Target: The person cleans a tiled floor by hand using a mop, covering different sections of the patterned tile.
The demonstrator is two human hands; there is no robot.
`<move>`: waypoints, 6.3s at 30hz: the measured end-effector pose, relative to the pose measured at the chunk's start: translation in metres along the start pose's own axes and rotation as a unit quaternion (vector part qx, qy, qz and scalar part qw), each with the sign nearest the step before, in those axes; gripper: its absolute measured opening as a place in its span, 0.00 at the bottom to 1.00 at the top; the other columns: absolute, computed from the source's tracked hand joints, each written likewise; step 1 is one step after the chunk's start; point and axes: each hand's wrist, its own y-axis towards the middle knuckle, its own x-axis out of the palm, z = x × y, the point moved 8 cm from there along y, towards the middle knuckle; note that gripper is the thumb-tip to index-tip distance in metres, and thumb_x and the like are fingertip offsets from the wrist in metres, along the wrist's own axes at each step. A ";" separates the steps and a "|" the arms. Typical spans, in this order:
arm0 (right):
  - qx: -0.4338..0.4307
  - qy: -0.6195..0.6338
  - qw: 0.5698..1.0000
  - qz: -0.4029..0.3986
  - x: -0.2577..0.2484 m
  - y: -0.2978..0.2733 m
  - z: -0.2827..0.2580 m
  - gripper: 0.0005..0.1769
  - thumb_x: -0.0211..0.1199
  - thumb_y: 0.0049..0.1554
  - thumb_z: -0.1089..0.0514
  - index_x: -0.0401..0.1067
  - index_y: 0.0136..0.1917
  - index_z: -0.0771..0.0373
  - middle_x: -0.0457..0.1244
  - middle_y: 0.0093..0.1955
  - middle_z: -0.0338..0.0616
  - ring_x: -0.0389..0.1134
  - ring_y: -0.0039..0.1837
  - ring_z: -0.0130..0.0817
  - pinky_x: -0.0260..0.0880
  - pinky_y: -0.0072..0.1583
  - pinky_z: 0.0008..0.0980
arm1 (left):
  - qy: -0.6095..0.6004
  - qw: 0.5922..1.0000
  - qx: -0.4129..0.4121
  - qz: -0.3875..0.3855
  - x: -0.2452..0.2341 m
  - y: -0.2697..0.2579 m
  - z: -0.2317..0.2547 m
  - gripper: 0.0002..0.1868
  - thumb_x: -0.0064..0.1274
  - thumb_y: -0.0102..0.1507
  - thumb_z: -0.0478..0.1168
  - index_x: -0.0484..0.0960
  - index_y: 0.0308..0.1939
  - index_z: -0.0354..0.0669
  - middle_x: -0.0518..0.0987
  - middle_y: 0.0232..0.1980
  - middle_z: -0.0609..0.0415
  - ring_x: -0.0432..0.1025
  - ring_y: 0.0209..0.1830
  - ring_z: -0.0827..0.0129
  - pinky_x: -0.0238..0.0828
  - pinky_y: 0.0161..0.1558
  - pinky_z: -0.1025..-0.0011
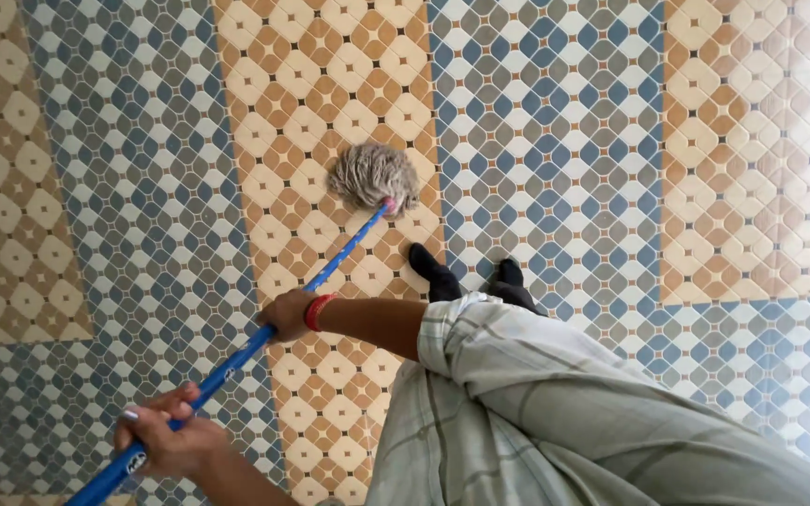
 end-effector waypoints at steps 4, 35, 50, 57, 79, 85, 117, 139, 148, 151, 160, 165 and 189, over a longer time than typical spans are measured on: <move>0.048 -0.001 0.998 0.029 -0.010 -0.043 0.057 0.20 0.65 0.54 0.34 0.77 0.53 0.46 0.72 0.47 0.39 0.73 0.54 0.42 0.72 0.56 0.45 | -0.041 0.993 -0.102 0.032 0.005 -0.024 -0.061 0.20 0.54 0.73 0.37 0.63 0.30 0.40 0.68 0.24 0.52 0.73 0.24 0.65 0.81 0.37 0.61; 0.203 0.004 0.939 0.278 0.022 -0.251 0.127 0.10 0.65 0.47 0.60 0.78 0.43 0.46 0.71 0.45 0.34 0.70 0.57 0.40 0.68 0.53 0.54 | -0.002 0.875 -0.217 -0.433 0.103 -0.193 0.012 0.15 0.55 0.69 0.42 0.85 0.45 0.30 0.81 0.36 0.53 0.65 0.29 0.80 0.61 0.33 0.80; -0.027 -0.016 0.999 0.022 0.185 -0.097 -0.093 0.24 0.67 0.52 0.35 0.76 0.57 0.45 0.72 0.49 0.38 0.73 0.55 0.42 0.70 0.58 0.46 | 0.018 1.000 0.007 -0.018 -0.192 -0.142 0.072 0.17 0.50 0.81 0.36 0.67 0.38 0.36 0.72 0.26 0.48 0.75 0.26 0.61 0.79 0.37 0.62; 0.090 -0.017 0.995 0.050 0.166 -0.154 0.002 0.21 0.66 0.54 0.35 0.77 0.54 0.48 0.71 0.50 0.41 0.72 0.57 0.45 0.71 0.58 0.47 | -0.055 0.991 -0.121 0.000 -0.157 -0.151 -0.024 0.18 0.54 0.75 0.38 0.67 0.33 0.38 0.72 0.26 0.51 0.74 0.26 0.65 0.82 0.37 0.59; 0.424 -0.052 0.851 0.305 0.178 -0.637 0.307 0.12 0.70 0.49 0.56 0.79 0.48 0.45 0.69 0.56 0.42 0.66 0.65 0.47 0.65 0.68 0.44 | -0.191 0.643 -0.077 -0.738 0.170 -0.536 0.045 0.16 0.63 0.65 0.37 0.70 0.30 0.41 0.71 0.30 0.56 0.75 0.44 0.67 0.71 0.65 0.66; 0.282 -0.013 0.921 0.270 0.170 -0.476 0.239 0.12 0.68 0.48 0.57 0.79 0.48 0.47 0.71 0.49 0.44 0.68 0.61 0.47 0.65 0.67 0.44 | -0.107 0.768 -0.113 -0.621 0.092 -0.400 0.076 0.11 0.55 0.71 0.40 0.81 0.36 0.37 0.80 0.35 0.53 0.76 0.41 0.67 0.71 0.65 0.62; 0.185 -0.027 0.981 0.040 0.353 -0.374 0.084 0.19 0.65 0.55 0.40 0.74 0.53 0.53 0.69 0.53 0.50 0.70 0.59 0.53 0.70 0.58 0.53 | -0.135 0.953 -0.236 -0.132 -0.249 -0.401 -0.023 0.17 0.53 0.71 0.43 0.74 0.30 0.40 0.76 0.29 0.48 0.75 0.33 0.60 0.77 0.52 0.50; 0.375 -0.072 0.845 0.376 0.364 -0.563 0.162 0.10 0.71 0.41 0.54 0.79 0.40 0.52 0.68 0.46 0.48 0.66 0.57 0.52 0.70 0.56 0.49 | -0.118 0.743 -0.219 -0.621 -0.102 -0.536 0.054 0.06 0.56 0.69 0.39 0.81 0.44 0.40 0.85 0.52 0.52 0.67 0.33 0.82 0.68 0.35 0.79; 0.141 0.049 0.945 0.290 0.449 -0.297 -0.098 0.09 0.66 0.52 0.51 0.77 0.47 0.49 0.71 0.47 0.45 0.71 0.54 0.50 0.74 0.54 0.48 | -0.100 0.890 -0.023 -0.444 -0.335 -0.334 0.168 0.23 0.45 0.74 0.48 0.64 0.25 0.46 0.70 0.23 0.58 0.71 0.27 0.68 0.75 0.48 0.53; 0.085 0.048 0.978 0.186 0.508 -0.245 -0.158 0.15 0.67 0.49 0.49 0.78 0.51 0.46 0.72 0.49 0.42 0.72 0.56 0.47 0.73 0.57 0.46 | -0.067 0.880 0.032 -0.469 -0.405 -0.325 0.174 0.20 0.44 0.74 0.49 0.66 0.30 0.43 0.73 0.28 0.56 0.73 0.33 0.66 0.75 0.51 0.54; 0.000 0.016 1.000 -0.008 0.623 -0.261 -0.262 0.24 0.65 0.54 0.33 0.77 0.59 0.44 0.73 0.53 0.38 0.73 0.59 0.41 0.72 0.60 0.41 | 0.150 0.725 0.153 -0.655 -0.635 -0.368 0.138 0.24 0.43 0.72 0.50 0.65 0.44 0.24 0.78 0.40 0.42 0.77 0.47 0.56 0.76 0.53 0.56; 0.023 -0.006 0.999 0.033 0.618 -0.298 -0.250 0.25 0.65 0.54 0.33 0.77 0.59 0.46 0.71 0.54 0.39 0.70 0.61 0.44 0.72 0.59 0.43 | 0.115 0.983 0.035 -0.137 -0.632 -0.404 0.170 0.17 0.45 0.77 0.40 0.66 0.36 0.34 0.72 0.30 0.47 0.75 0.31 0.62 0.79 0.41 0.61; 0.362 -0.098 0.846 0.379 0.646 -0.668 0.038 0.11 0.70 0.46 0.54 0.75 0.44 0.54 0.66 0.51 0.45 0.63 0.64 0.46 0.65 0.68 0.43 | -0.122 0.715 -0.077 -0.684 -0.369 -0.698 0.133 0.14 0.60 0.69 0.41 0.73 0.35 0.40 0.79 0.41 0.54 0.77 0.59 0.60 0.73 0.64 0.61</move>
